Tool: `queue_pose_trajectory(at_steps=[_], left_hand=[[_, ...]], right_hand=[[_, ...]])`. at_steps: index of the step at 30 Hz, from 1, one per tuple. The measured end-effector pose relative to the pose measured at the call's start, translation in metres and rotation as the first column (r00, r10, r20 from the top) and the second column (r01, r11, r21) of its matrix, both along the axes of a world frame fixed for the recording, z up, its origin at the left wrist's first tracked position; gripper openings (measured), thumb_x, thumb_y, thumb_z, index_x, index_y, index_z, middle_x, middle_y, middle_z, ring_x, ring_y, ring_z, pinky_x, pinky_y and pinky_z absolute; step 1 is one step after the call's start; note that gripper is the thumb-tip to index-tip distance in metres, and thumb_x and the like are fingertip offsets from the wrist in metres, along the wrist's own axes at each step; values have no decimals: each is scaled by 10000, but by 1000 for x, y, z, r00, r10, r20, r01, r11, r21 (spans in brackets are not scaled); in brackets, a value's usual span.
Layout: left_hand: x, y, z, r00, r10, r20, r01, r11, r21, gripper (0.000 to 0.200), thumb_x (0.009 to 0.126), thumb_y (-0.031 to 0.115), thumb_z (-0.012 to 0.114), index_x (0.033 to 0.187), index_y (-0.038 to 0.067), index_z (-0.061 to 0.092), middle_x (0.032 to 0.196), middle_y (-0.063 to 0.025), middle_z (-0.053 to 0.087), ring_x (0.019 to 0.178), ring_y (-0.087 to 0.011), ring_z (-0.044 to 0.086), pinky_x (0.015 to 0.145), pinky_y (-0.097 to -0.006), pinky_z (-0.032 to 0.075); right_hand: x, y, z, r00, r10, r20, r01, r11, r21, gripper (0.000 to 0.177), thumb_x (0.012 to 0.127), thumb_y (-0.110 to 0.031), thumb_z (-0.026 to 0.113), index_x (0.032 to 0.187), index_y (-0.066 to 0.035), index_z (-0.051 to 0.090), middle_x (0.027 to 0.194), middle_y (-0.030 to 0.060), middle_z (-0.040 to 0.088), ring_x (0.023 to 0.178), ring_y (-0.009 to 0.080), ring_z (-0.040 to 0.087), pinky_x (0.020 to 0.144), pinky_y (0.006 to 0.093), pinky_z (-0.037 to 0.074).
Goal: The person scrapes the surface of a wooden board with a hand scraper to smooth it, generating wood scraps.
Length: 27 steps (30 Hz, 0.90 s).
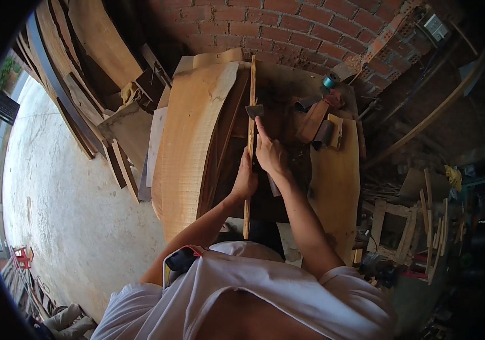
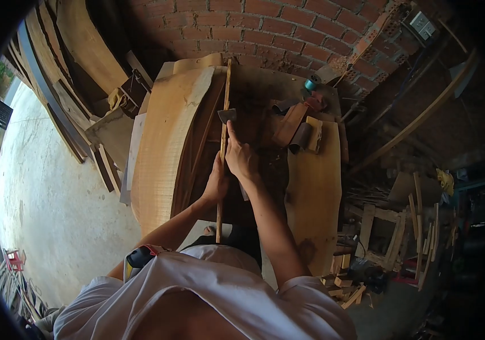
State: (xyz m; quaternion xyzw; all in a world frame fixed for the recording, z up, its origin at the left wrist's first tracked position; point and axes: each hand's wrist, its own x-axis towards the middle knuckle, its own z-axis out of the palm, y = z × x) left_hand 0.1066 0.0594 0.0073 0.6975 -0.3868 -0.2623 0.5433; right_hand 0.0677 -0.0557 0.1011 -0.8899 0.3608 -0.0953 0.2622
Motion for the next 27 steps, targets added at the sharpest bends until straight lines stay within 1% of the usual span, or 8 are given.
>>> queue_pose_trajectory(at_steps=[6, 8, 9, 10, 14, 16, 18, 27], left_hand=[[-12, -8, 10, 992, 46, 116, -52, 997, 56, 737, 909, 46, 480, 1501, -64, 54, 1546, -325, 127, 1413, -501, 192, 1152, -504, 231], [-15, -7, 16, 998, 60, 24, -63, 989, 136, 760, 874, 0, 469, 1502, -67, 45, 1545, -326, 126, 1408, -501, 205, 1151, -506, 232], [-17, -8, 0, 987, 63, 151, -81, 989, 121, 790, 827, -51, 453, 1500, -71, 41, 1541, -325, 136, 1402, -498, 221, 1154, -503, 233], [-16, -5, 1, 988, 61, 143, -80, 988, 130, 790, 827, -51, 453, 1500, -71, 41, 1541, -325, 136, 1402, -498, 221, 1154, -503, 233], [-2, -14, 5, 999, 38, 2, -38, 994, 103, 799, 799, -76, 447, 1493, -83, 51, 1534, -329, 157, 1423, -479, 186, 1150, -514, 230], [-11, -17, 7, 987, 77, 138, -91, 991, 97, 786, 809, -65, 455, 1490, -89, 63, 1530, -334, 165, 1428, -474, 176, 1152, -513, 222], [-13, -21, 8, 990, 72, 122, -90, 985, 150, 779, 816, -58, 462, 1487, -91, 67, 1530, -336, 159, 1426, -473, 184, 1156, -505, 214], [-1, -12, 4, 990, 55, 128, -69, 991, 113, 881, 732, -106, 477, 1501, -56, 52, 1530, -320, 170, 1410, -486, 209, 1160, -478, 241]], right_hand=[[-29, 30, -3, 997, 40, -59, -37, 998, 57, 578, 984, -286, 452, 1523, -299, 246, 748, 267, 663, 730, 456, 664, 659, 556, 529], [-22, 19, -2, 997, 55, -50, -52, 997, 62, 564, 989, -279, 444, 1520, -296, 256, 745, 262, 663, 728, 452, 666, 643, 551, 527], [-6, 2, 2, 999, 30, -31, -29, 999, 41, 560, 996, -268, 429, 1522, -309, 241, 759, 280, 658, 743, 465, 657, 658, 551, 528], [3, -7, 2, 1000, 1, -11, -1, 1000, 23, 556, 1004, -257, 413, 1524, -322, 227, 772, 297, 654, 758, 477, 648, 673, 552, 530], [8, -8, -4, 1000, -22, 15, 23, 1000, -13, 528, 1011, -287, 392, 1517, -325, 245, 792, 291, 660, 772, 491, 643, 696, 569, 524], [-7, 7, 2, 999, -44, -3, 44, 998, 50, 532, 1011, -279, 390, 1519, -319, 242, 783, 294, 656, 768, 487, 644, 686, 561, 525], [-30, 20, 5, 995, 25, -100, -16, 996, 83, 531, 1011, -281, 388, 1520, -317, 242, 803, 296, 656, 778, 476, 649, 685, 548, 527], [12, -26, -17, 1000, -14, 10, 14, 1000, -2, 523, 1015, -280, 375, 1516, -331, 231, 884, 267, 672, 784, 468, 646, 717, 553, 530]])
